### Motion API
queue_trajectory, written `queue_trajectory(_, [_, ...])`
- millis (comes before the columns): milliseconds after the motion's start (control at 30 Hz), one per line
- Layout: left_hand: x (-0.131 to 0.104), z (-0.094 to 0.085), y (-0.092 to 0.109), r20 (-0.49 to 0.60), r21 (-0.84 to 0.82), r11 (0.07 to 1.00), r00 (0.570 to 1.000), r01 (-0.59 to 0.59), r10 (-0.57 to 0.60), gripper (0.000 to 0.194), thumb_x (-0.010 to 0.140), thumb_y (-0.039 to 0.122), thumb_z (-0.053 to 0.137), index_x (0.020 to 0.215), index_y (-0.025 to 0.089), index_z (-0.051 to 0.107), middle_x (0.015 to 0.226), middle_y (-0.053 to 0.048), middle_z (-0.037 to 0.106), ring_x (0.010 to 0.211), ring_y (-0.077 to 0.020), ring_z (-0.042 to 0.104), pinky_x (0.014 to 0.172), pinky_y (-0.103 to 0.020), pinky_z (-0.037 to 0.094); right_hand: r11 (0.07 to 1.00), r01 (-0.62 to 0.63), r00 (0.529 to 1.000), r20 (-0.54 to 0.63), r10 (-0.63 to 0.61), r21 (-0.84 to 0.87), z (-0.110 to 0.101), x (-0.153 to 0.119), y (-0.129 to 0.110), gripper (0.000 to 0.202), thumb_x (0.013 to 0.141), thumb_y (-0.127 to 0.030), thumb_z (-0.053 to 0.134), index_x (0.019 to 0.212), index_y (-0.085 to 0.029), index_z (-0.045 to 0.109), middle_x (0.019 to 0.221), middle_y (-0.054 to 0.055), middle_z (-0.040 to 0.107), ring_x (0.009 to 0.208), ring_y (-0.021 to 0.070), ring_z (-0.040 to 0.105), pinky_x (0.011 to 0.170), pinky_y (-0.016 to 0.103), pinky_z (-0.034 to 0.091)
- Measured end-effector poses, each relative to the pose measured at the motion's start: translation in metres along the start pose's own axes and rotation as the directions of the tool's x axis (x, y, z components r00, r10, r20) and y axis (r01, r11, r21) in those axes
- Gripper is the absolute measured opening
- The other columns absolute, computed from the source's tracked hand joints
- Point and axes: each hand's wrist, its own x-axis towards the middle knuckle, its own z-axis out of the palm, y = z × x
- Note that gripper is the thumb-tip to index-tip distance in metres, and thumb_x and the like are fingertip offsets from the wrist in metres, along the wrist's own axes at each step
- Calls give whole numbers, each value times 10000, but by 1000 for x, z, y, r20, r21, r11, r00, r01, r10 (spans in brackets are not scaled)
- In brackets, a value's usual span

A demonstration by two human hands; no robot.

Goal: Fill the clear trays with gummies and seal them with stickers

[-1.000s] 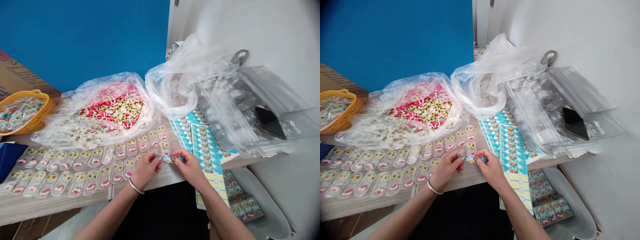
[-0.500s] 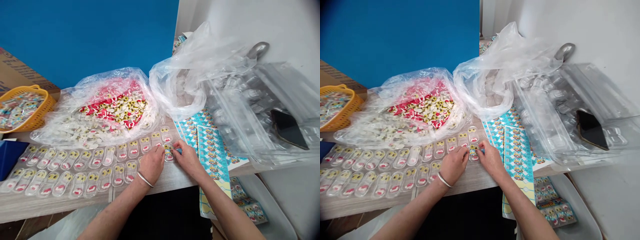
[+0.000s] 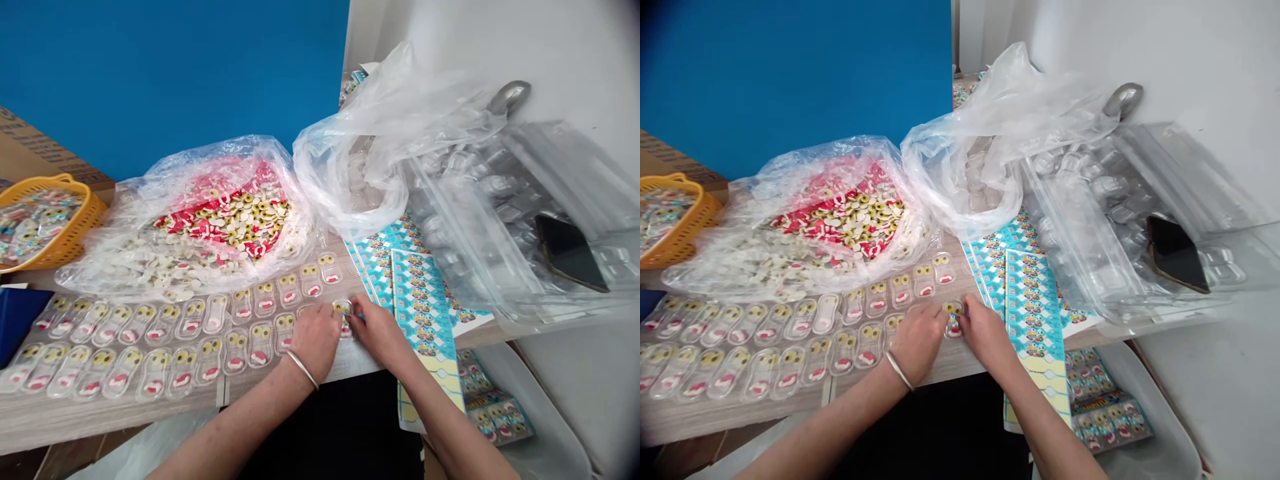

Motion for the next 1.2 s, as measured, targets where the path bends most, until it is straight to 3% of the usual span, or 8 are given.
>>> queue_trajectory(233, [-37,20,31,34,-134,982,990,-132,137,181,894,85,459,881,161,623,893,-84,641,852,-239,592,774,-370,478,995,-103,987,-122,101,-14,13,-89,12,189,872,-199,530,1053,-253,539,788,14,707,692,217,689,555,265,402])
queue_trajectory(367, [-38,27,28,-1,-164,982,996,-92,93,229,939,155,428,845,171,636,850,-78,641,828,-222,596,745,-340,466,982,-178,956,-250,156,-70,24,-103,5,214,887,-251,535,1098,-263,572,704,18,706,562,211,661,499,267,378])
queue_trajectory(467, [-33,27,25,5,-173,982,997,-77,79,240,944,184,434,833,172,646,842,-75,648,809,-211,608,721,-319,457,965,-237,927,-270,260,115,35,-105,4,243,889,-276,526,1127,-255,574,750,33,713,575,209,659,533,282,430])
queue_trajectory(633, [-32,27,23,56,-272,960,994,-71,89,224,926,182,456,813,175,649,852,-73,663,852,-202,628,745,-299,454,594,-293,856,-70,512,749,49,-109,6,317,808,-428,626,1037,-234,521,641,-35,605,532,189,613,490,297,502])
queue_trajectory(733, [-37,31,23,35,-340,939,997,-51,67,143,893,160,495,852,192,628,877,-55,675,874,-194,636,771,-292,454,371,-258,847,23,532,892,56,-111,6,400,752,-452,693,1015,-228,492,636,-51,591,534,174,602,487,288,510])
queue_trajectory(933, [-53,39,21,-31,-510,852,988,116,-152,273,848,233,592,1114,199,542,879,-54,695,782,-218,657,736,-334,476,351,-122,853,-82,516,928,58,-118,5,397,744,-397,727,1011,-209,503,698,-40,615,583,144,596,571,271,505])
queue_trajectory(1067, [-65,30,26,-103,-788,603,939,125,-328,499,789,322,685,1239,218,497,1108,-85,661,696,-164,642,745,-343,500,366,-45,863,-148,482,929,38,-121,-8,370,768,-369,721,1026,-221,501,774,-25,630,599,132,601,573,259,508])
queue_trajectory(1200, [-66,14,37,197,-980,-72,948,185,-251,438,771,435,704,1096,162,597,963,-81,683,750,-170,651,693,-296,512,383,72,882,-238,406,921,18,-120,-27,326,794,-341,705,1031,-239,505,801,-20,639,633,136,629,601,265,533])
